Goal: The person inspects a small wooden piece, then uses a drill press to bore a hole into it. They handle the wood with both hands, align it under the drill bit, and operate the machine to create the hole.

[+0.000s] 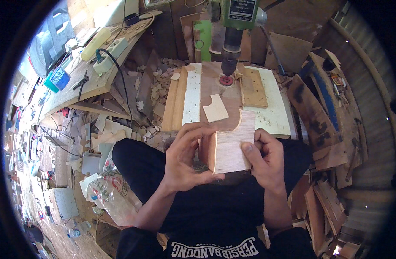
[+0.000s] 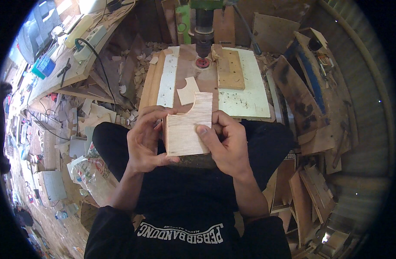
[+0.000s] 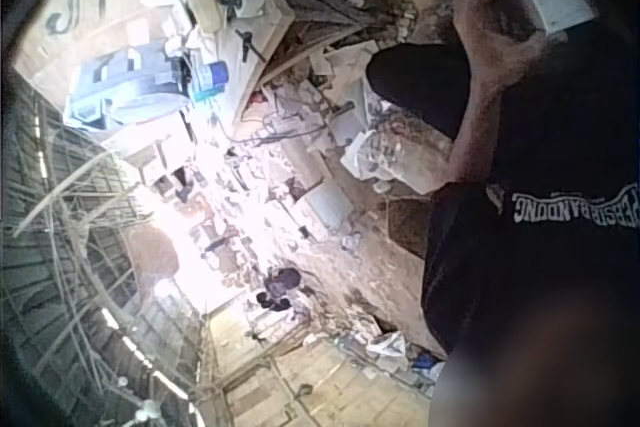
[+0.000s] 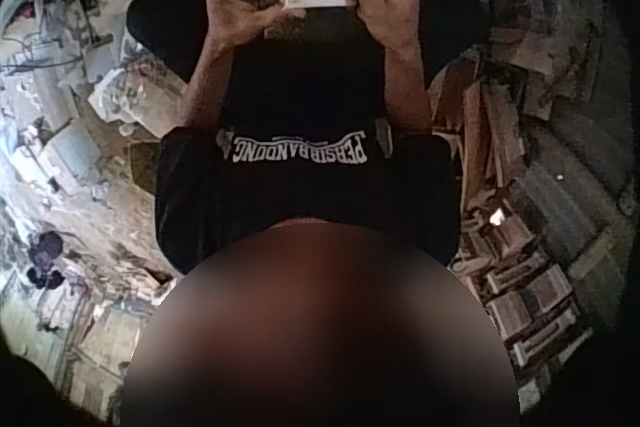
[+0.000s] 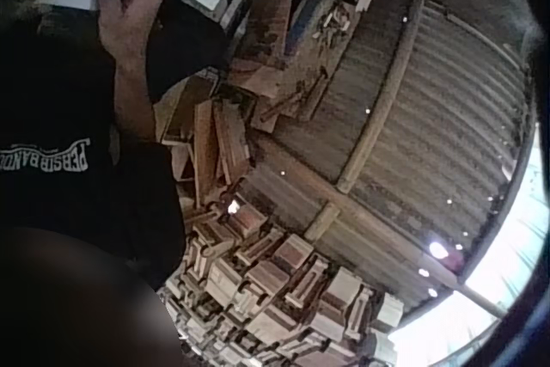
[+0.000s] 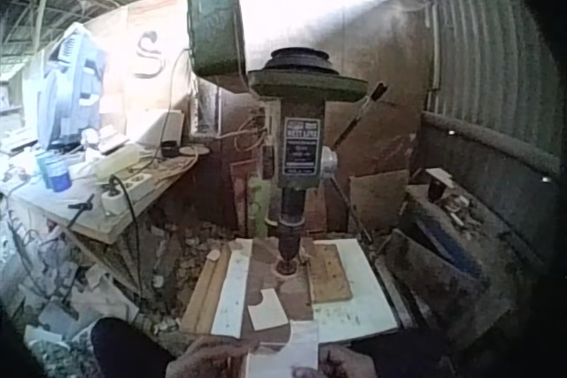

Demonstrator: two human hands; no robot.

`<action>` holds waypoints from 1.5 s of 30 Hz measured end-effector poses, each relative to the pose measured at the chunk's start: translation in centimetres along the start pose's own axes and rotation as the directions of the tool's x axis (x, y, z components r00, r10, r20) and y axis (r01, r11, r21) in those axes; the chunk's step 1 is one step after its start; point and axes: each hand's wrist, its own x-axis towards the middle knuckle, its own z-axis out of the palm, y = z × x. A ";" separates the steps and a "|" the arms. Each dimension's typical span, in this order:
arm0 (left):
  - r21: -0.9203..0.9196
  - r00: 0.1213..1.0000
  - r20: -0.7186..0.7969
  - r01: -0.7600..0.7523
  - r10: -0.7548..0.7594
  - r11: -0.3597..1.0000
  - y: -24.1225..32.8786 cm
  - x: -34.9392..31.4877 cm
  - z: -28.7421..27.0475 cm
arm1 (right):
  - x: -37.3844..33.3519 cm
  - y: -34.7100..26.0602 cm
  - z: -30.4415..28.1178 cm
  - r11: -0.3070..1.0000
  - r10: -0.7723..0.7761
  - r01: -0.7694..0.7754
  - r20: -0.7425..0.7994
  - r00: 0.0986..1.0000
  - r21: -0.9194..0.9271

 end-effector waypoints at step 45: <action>0.481 0.427 0.704 -0.874 0.567 0.061 9.9 -1.3 2.4 | -3.3 0.7 -1.6 0.805 -0.584 0.593 0.208 0.785 0.023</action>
